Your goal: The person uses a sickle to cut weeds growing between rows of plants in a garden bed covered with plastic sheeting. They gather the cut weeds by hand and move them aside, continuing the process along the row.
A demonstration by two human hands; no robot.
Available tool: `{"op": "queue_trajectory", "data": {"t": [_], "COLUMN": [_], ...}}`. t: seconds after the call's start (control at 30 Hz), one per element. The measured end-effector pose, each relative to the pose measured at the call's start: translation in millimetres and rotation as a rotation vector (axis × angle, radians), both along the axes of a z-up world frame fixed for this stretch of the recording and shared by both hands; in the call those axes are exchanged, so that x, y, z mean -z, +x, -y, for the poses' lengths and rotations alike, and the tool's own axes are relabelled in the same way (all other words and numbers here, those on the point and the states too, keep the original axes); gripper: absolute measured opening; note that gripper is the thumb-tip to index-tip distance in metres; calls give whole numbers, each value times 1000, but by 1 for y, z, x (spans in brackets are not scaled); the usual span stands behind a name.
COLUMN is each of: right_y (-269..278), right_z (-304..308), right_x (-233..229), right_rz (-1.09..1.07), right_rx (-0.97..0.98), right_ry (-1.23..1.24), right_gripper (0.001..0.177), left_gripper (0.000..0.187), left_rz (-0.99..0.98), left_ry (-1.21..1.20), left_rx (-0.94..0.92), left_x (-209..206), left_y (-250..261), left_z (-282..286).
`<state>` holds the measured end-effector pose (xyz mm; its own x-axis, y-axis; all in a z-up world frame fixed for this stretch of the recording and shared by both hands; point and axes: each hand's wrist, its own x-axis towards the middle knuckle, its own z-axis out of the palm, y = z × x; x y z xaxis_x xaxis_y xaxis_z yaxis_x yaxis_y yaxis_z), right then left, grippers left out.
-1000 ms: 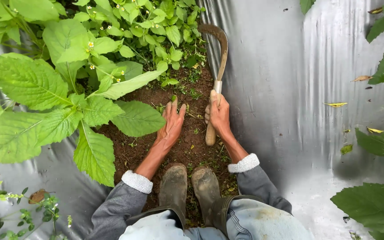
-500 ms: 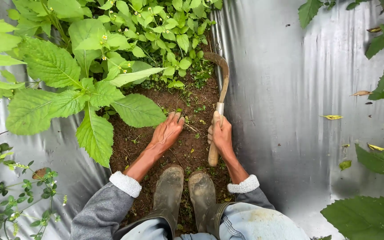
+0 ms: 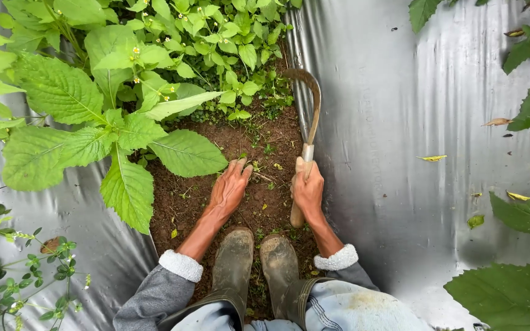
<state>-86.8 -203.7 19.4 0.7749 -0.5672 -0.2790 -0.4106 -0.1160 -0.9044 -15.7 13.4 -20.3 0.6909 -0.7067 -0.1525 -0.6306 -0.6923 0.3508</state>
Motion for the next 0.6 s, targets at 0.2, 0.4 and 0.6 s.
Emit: {"op": "queue_trajectory", "data": {"t": [0.2,0.4,0.6], "right_y": [0,-12,-38], "right_z": [-3,0,-13], "right_x": [3,0,10], "right_rz": [-84,-87,-145], "right_rx": [-59,-33,-40], "right_ry": [-211,-317,-227], "right_gripper": [42,40,39], "left_gripper": [40,39,37], "left_rz": [-81,-58,-85], "left_ry": [-15,-37,-45], "left_rx": [-51,-91,-95], "left_x": [-4,-3,-6], "left_y": [0,-3,0], "left_z": [3,3,4]}}
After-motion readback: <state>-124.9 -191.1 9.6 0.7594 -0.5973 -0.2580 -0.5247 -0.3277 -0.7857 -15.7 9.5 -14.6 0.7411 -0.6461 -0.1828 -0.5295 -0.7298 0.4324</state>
